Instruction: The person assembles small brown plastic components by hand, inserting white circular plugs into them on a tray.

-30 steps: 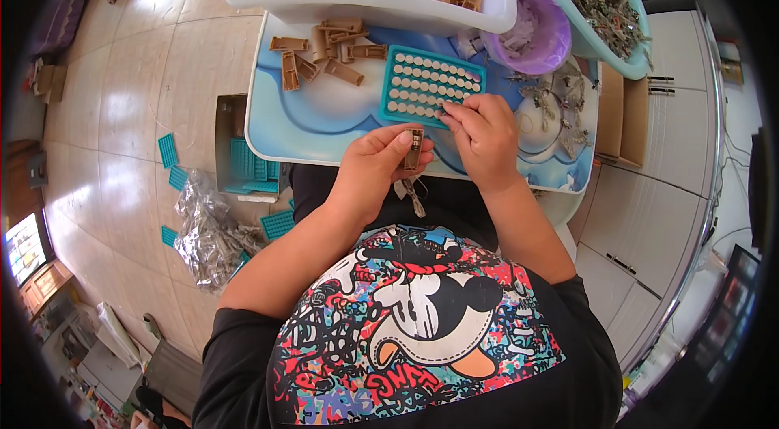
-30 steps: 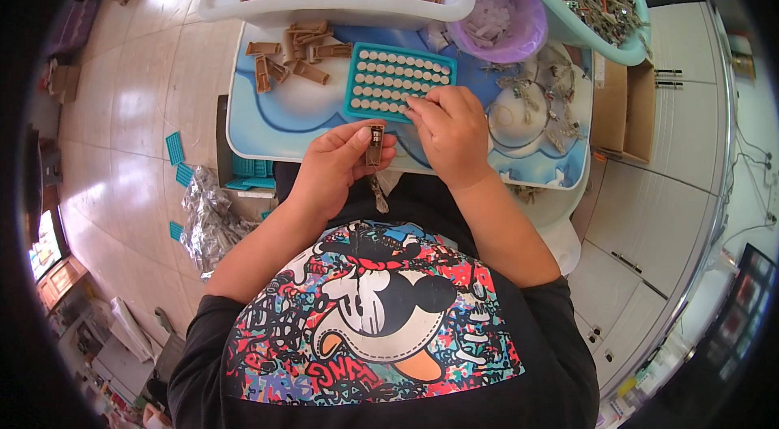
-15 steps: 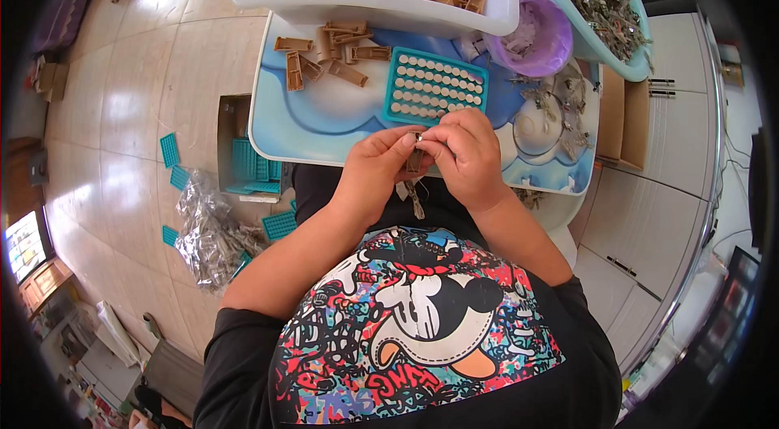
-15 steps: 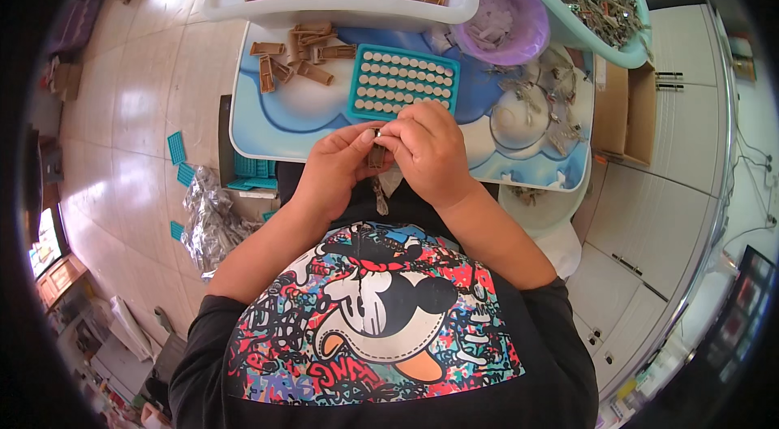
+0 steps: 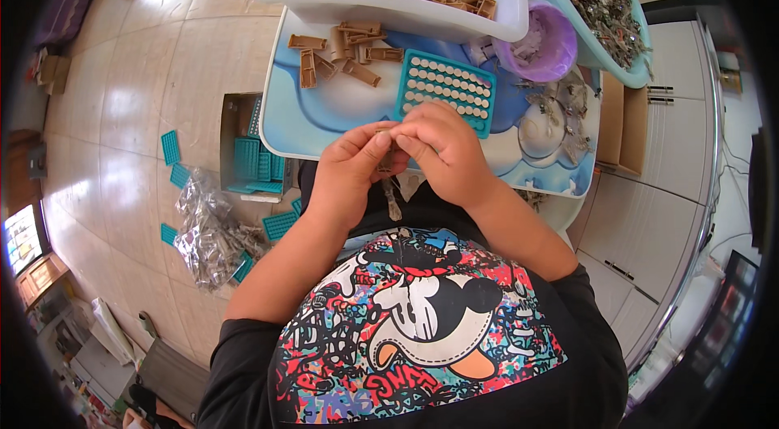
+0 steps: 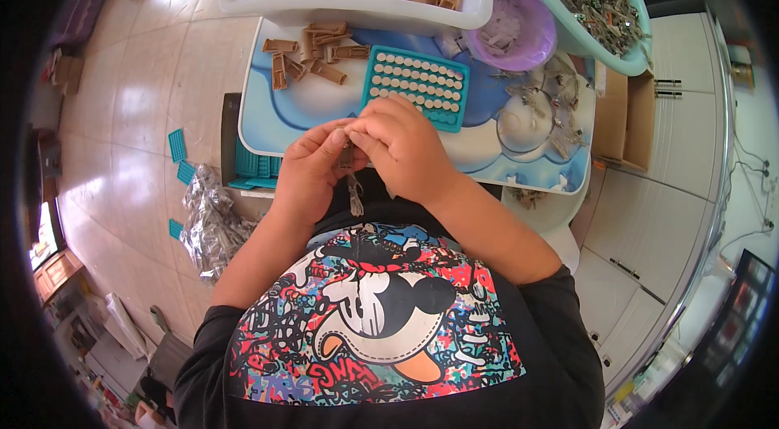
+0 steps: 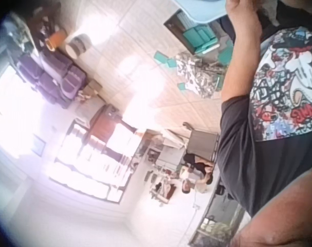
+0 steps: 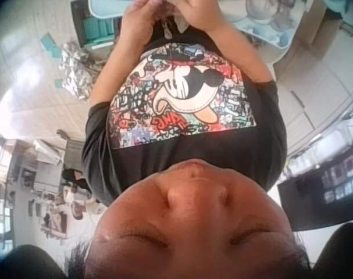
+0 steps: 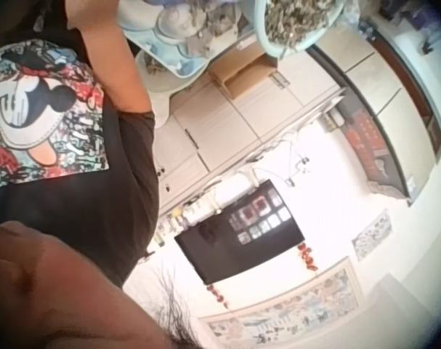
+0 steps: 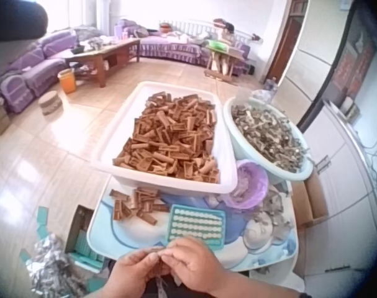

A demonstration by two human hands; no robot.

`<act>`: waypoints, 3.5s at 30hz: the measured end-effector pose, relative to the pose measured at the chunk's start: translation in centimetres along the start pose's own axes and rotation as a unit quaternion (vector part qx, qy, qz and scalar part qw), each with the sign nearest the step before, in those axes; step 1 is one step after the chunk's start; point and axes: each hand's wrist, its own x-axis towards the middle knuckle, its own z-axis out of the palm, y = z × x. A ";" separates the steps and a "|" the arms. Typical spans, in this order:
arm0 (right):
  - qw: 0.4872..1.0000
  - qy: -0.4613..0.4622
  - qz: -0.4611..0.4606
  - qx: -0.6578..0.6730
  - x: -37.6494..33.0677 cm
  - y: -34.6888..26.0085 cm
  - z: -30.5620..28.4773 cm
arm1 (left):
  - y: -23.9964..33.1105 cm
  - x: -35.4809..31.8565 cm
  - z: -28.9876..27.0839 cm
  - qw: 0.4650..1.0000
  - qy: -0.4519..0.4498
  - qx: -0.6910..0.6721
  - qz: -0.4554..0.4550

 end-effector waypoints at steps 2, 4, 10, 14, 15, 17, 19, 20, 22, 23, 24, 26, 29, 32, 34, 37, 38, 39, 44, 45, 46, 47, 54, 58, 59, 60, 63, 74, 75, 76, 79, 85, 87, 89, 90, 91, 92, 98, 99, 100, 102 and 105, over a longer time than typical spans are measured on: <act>0.999 -0.036 0.008 0.038 1.2 0.0 0.2 | 0.1 0.1 -1.2 0.999 -0.020 -0.022 0.016; 0.992 -0.029 0.110 0.049 2.5 0.0 0.5 | 0.5 -0.1 -1.1 0.999 0.017 -0.034 0.012; 0.957 -0.023 0.024 -0.288 5.7 1.1 2.9 | 0.4 0.1 -2.5 0.997 0.002 -0.075 0.014; 0.933 -0.054 0.003 -0.355 5.9 2.0 3.5 | 0.9 -0.1 -2.4 0.997 -0.007 -0.071 0.023; 0.934 -0.056 0.001 -0.354 5.9 1.9 3.5 | 1.1 -0.1 -2.3 0.998 0.010 -0.057 0.021; 0.944 -0.017 -0.035 -0.327 5.5 1.3 3.0 | 1.7 -0.3 -1.4 0.997 0.035 -0.067 0.020; 0.952 -0.020 -0.028 -0.304 4.7 -0.3 2.2 | 1.9 -0.4 -0.8 0.995 0.061 -0.077 0.016; 0.959 -0.022 -0.020 -0.282 4.1 -1.2 1.7 | 2.0 -0.4 -0.6 0.994 0.065 -0.090 0.019; 0.956 -0.049 -0.033 -0.286 3.0 -2.3 1.3 | 1.8 -0.2 -0.7 0.992 0.071 -0.102 0.024; 0.953 -0.075 -0.044 -0.291 2.6 -2.8 1.1 | 1.2 0.1 -1.1 0.994 0.041 -0.095 0.031; 0.953 -0.074 -0.044 -0.292 2.2 -3.4 0.6 | 1.0 0.2 -1.2 0.996 0.009 -0.087 0.037; 0.958 -0.107 -0.047 -0.261 1.7 -4.4 -0.3 | 0.8 0.1 -0.7 0.996 0.001 -0.086 0.034; 0.966 -0.121 -0.032 -0.227 0.9 -4.8 -1.6 | 0.9 -0.2 0.0 0.997 -0.020 -0.067 0.018; 0.982 -0.063 -0.052 -0.168 0.4 -3.8 -2.7 | 0.9 -0.8 1.3 0.998 -0.046 -0.048 -0.002; 0.990 -0.066 -0.036 -0.120 -0.4 -3.4 -3.0 | 1.0 -1.2 2.1 0.997 -0.058 -0.045 -0.008; 0.995 -0.047 -0.022 -0.084 -1.4 -2.9 -3.3 | 0.9 -1.1 2.8 0.997 -0.059 -0.034 -0.032; 0.995 -0.021 -0.025 -0.098 -1.6 -2.8 -3.4 | 0.5 -0.9 2.9 0.996 -0.074 -0.038 -0.032; 0.995 -0.022 -0.027 -0.096 -1.7 -2.8 -3.5 | 0.3 -0.9 2.9 0.995 -0.089 -0.040 -0.028; 0.991 -0.077 0.006 -0.111 -1.9 -3.2 -4.5 | -0.3 -1.2 3.0 0.990 -0.133 -0.016 -0.037; 0.991 -0.078 0.006 -0.111 -1.8 -3.2 -4.7 | -0.2 -1.3 3.1 0.991 -0.129 -0.001 -0.032; 0.992 -0.087 0.005 -0.097 -1.7 -3.2 -4.9 | -0.4 -1.3 3.1 0.991 -0.129 -0.002 -0.032; 0.992 -0.096 0.005 -0.083 -1.6 -3.3 -5.1 | -0.7 -1.2 3.0 0.990 -0.140 0.005 -0.028; 0.986 -0.166 0.023 0.009 -1.0 -2.6 -6.0 | 0.0 -1.4 3.0 0.982 -0.163 0.084 -0.052; 0.997 -0.072 0.002 -0.030 -1.3 -2.8 -5.3 | -0.2 -1.0 3.2 0.988 -0.146 -0.014 -0.053; 0.996 -0.036 -0.014 -0.085 -1.5 -3.0 -5.1 | -0.5 -0.7 3.0 0.989 -0.137 -0.031 -0.048; 0.996 -0.037 -0.014 -0.085 -1.8 -3.0 -4.8 | -0.6 -0.6 3.0 0.989 -0.130 -0.047 -0.045; 0.992 -0.023 -0.015 -0.124 -2.6 -3.2 -3.9 | -0.4 -1.0 3.3 0.988 -0.119 -0.081 -0.059; 0.982 -0.032 -0.058 -0.174 -2.3 -3.7 -3.2 | -0.9 -0.6 3.0 0.987 -0.137 -0.077 -0.041; 0.982 -0.033 -0.059 -0.174 -2.2 -3.7 -3.2 | -0.9 -0.6 2.9 0.986 -0.148 -0.065 -0.042; 0.983 -0.035 -0.055 -0.173 -2.2 -3.6 -3.1 | -0.9 -0.7 3.0 0.986 -0.148 -0.066 -0.042; 0.983 -0.036 -0.046 -0.172 -2.2 -3.5 -3.1 | -0.8 -0.9 3.4 0.987 -0.125 -0.093 -0.032; 0.985 -0.031 -0.036 -0.166 -2.5 -3.1 -3.2 | -0.6 -1.1 3.4 0.989 -0.122 -0.082 -0.026; 0.985 -0.033 -0.036 -0.164 -2.6 -2.9 -3.1 | -0.6 -1.1 3.3 0.986 -0.137 -0.093 -0.035; 0.983 -0.028 -0.042 -0.176 -2.8 -2.7 -3.0 | -0.6 -1.2 3.6 0.989 -0.130 -0.066 -0.030; 0.983 -0.027 -0.042 -0.176 -2.7 -2.7 -2.9 | -0.6 -1.3 3.7 0.991 -0.122 -0.040 -0.024; 0.986 -0.032 -0.043 -0.155 -2.6 -2.8 -3.0 | -0.6 -1.2 3.6 0.991 -0.123 -0.039 -0.024; 0.989 -0.037 -0.045 -0.135 -2.5 -2.9 -3.0 | -0.7 -1.0 3.4 0.988 -0.144 -0.033 -0.033; 0.990 -0.070 0.107 -0.051 -2.8 -1.8 -4.3 | -1.6 -1.2 3.4 0.989 -0.140 0.019 0.049; 0.990 -0.069 0.108 -0.051 -3.1 -1.5 -4.4 | -1.3 -1.2 3.7 0.988 -0.143 0.022 0.059; 0.976 -0.057 0.201 0.067 -3.4 -1.2 -4.4 | -0.8 -1.3 3.8 0.988 -0.144 0.023 0.058; 0.939 -0.044 0.288 0.184 -3.6 -1.1 -4.6 | 0.5 -1.9 4.0 0.991 -0.118 0.044 -0.040; 0.883 -0.001 0.337 0.326 -3.5 -1.5 -5.0 | 1.9 -1.5 2.5 0.974 -0.179 0.054 -0.129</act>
